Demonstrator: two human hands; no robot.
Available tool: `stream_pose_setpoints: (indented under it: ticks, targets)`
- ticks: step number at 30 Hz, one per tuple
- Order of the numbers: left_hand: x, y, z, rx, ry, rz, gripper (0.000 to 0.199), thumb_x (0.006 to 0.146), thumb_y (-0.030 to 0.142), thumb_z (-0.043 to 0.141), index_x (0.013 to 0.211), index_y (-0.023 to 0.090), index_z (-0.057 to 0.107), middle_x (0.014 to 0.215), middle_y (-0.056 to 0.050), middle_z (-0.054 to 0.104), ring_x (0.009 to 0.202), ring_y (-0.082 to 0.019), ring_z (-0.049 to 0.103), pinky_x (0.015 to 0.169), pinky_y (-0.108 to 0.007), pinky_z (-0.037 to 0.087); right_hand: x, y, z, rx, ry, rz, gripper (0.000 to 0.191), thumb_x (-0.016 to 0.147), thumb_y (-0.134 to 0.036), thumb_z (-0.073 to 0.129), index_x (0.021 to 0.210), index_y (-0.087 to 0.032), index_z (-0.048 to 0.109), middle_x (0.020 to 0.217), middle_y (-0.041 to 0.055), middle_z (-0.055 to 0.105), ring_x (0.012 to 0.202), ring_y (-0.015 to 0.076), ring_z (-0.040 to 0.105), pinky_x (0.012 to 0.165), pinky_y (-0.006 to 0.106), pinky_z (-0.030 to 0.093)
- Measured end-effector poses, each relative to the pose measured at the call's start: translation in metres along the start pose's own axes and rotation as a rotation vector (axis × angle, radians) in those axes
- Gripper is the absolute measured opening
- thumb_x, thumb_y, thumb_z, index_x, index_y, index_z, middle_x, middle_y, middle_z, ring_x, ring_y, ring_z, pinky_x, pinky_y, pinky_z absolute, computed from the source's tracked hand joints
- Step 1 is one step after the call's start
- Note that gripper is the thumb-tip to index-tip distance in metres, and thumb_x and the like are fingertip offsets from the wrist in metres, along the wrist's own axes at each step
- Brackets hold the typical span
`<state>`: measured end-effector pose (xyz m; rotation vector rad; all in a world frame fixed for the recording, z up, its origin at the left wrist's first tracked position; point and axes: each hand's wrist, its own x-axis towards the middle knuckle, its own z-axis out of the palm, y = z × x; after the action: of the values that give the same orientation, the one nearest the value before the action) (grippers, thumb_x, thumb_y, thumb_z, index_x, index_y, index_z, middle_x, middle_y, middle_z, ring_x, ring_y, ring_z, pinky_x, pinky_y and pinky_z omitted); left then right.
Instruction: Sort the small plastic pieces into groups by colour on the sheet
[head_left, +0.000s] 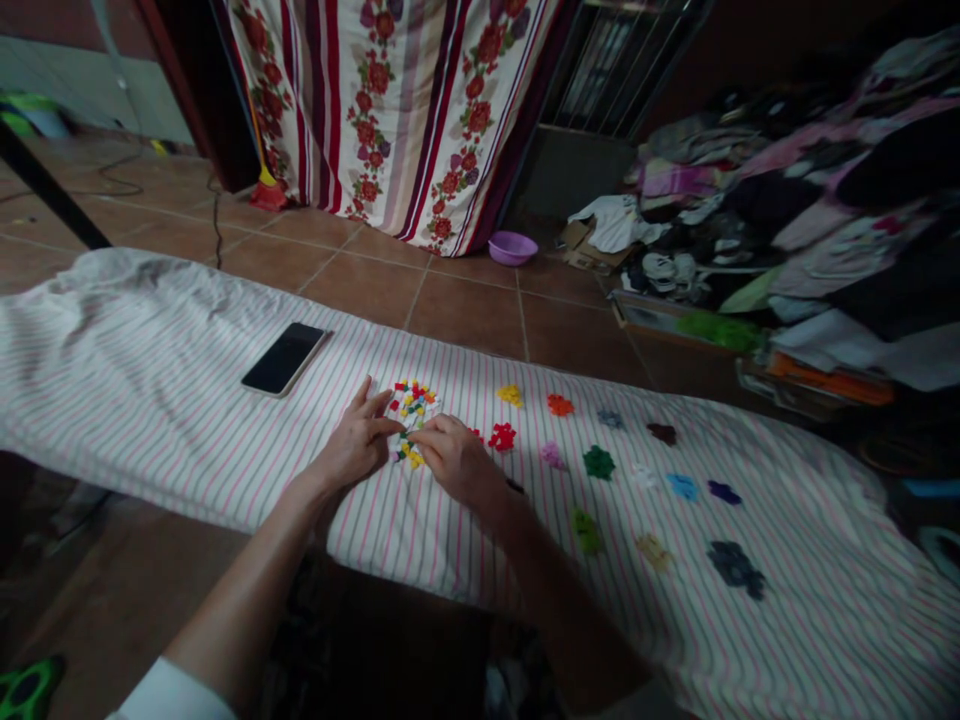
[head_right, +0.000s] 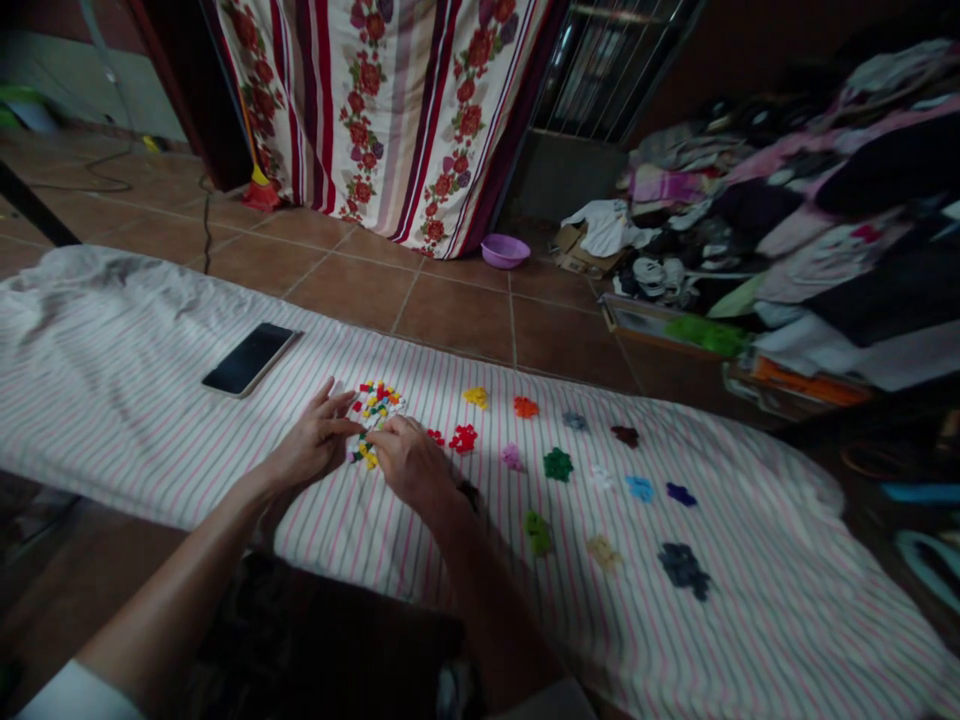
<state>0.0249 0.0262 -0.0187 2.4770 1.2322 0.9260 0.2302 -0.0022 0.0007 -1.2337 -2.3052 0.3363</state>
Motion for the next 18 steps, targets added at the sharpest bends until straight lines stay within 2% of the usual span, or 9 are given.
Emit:
stream_pose_setpoints:
  ticks: [8,18]
  targets:
    - [0.001,0.002,-0.005,0.005,-0.011,0.025,0.041,0.075,0.000,0.043,0.090,0.022,0.074,0.129,-0.008,0.059,0.131,-0.024,0.047,0.117,-0.061,0.024,0.009,-0.005,0.010,-0.037,0.016,0.063,0.022,0.094,-0.018,0.048,0.098,-0.019,0.069,0.092,0.0077,0.064,0.093,0.0196,0.057,0.089,0.035,0.047]
    - [-0.001,0.002,-0.007,0.019,-0.019,0.022,0.042,0.076,0.000,0.042,0.093,0.024,0.074,0.130,-0.007,0.059,0.132,-0.024,0.047,0.117,-0.061,0.024,0.021,-0.010,0.013,-0.152,0.037,0.149,0.011,0.089,-0.023,0.058,0.089,-0.021,0.069,0.089,0.0069,0.063,0.088,0.0211,0.058,0.079,0.033,0.046]
